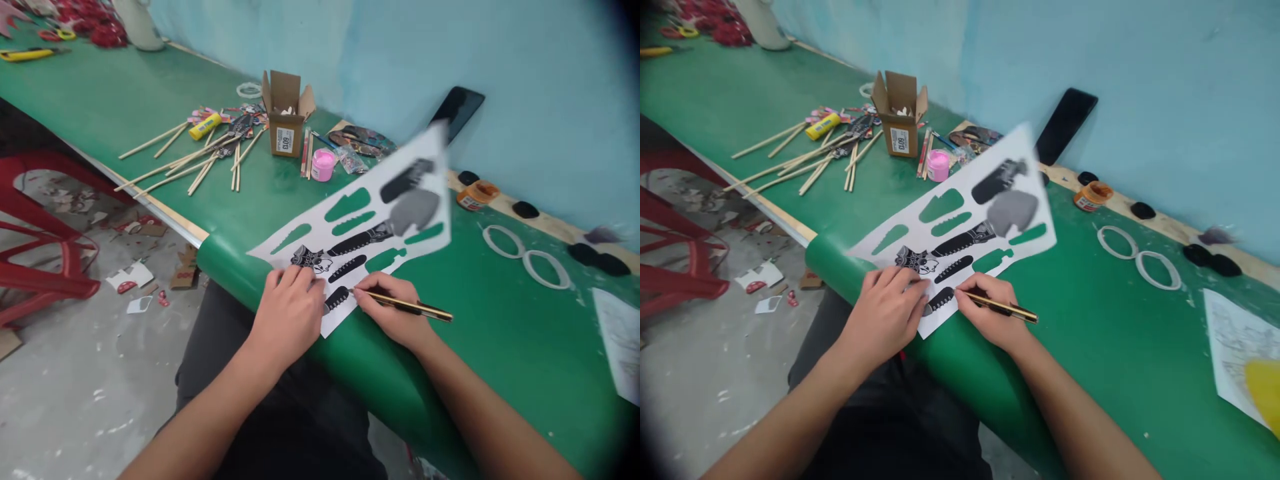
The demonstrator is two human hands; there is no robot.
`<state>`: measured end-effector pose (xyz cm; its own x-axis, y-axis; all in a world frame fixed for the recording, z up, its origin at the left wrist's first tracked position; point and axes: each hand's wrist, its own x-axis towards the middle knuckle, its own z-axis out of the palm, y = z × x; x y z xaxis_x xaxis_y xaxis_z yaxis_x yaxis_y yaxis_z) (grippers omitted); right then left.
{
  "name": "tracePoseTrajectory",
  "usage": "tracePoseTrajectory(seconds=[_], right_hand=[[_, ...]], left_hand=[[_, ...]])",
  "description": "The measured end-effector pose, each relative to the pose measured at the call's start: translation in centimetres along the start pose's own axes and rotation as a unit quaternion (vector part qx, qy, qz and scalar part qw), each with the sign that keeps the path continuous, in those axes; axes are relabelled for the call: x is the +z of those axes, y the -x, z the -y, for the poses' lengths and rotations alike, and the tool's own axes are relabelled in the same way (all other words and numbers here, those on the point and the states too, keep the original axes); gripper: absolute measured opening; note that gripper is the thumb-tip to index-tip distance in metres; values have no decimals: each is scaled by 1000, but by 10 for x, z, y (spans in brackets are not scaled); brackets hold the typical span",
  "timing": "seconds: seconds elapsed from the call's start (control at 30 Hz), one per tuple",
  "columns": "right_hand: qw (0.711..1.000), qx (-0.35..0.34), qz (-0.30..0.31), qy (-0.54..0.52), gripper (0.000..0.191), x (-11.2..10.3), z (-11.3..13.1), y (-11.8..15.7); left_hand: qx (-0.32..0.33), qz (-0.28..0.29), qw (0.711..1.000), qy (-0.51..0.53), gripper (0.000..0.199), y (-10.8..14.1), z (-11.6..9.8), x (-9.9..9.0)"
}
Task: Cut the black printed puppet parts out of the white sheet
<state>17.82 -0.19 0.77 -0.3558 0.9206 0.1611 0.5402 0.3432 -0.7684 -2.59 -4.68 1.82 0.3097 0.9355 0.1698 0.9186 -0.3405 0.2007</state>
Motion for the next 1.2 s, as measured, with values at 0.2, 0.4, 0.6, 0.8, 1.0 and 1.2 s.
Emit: tracePoseTrajectory(seconds=[0.2,0.4,0.6,0.8,1.0,1.2], right_hand=[[1000,-7,14,-20,8,-1,-5,0],[999,-12,-22,-22,9,-2,-4,-1],[1000,-24,9,-13,8,-4,-3,-4],[999,-33,18,17,10,-9,-6,-2],[998,-56,35,18,11,-9,-7,0],[996,-65,49,40,12,-8,-7,0]], left_hand=[[137,11,988,72,40,-14,21,14],[69,26,997,15,40,-9,7,11],[80,18,997,4,40,-23,8,6],[132,9,989,60,38,-33,23,16],[127,55,989,54,48,-33,23,19],[124,60,989,52,49,-35,23,18]])
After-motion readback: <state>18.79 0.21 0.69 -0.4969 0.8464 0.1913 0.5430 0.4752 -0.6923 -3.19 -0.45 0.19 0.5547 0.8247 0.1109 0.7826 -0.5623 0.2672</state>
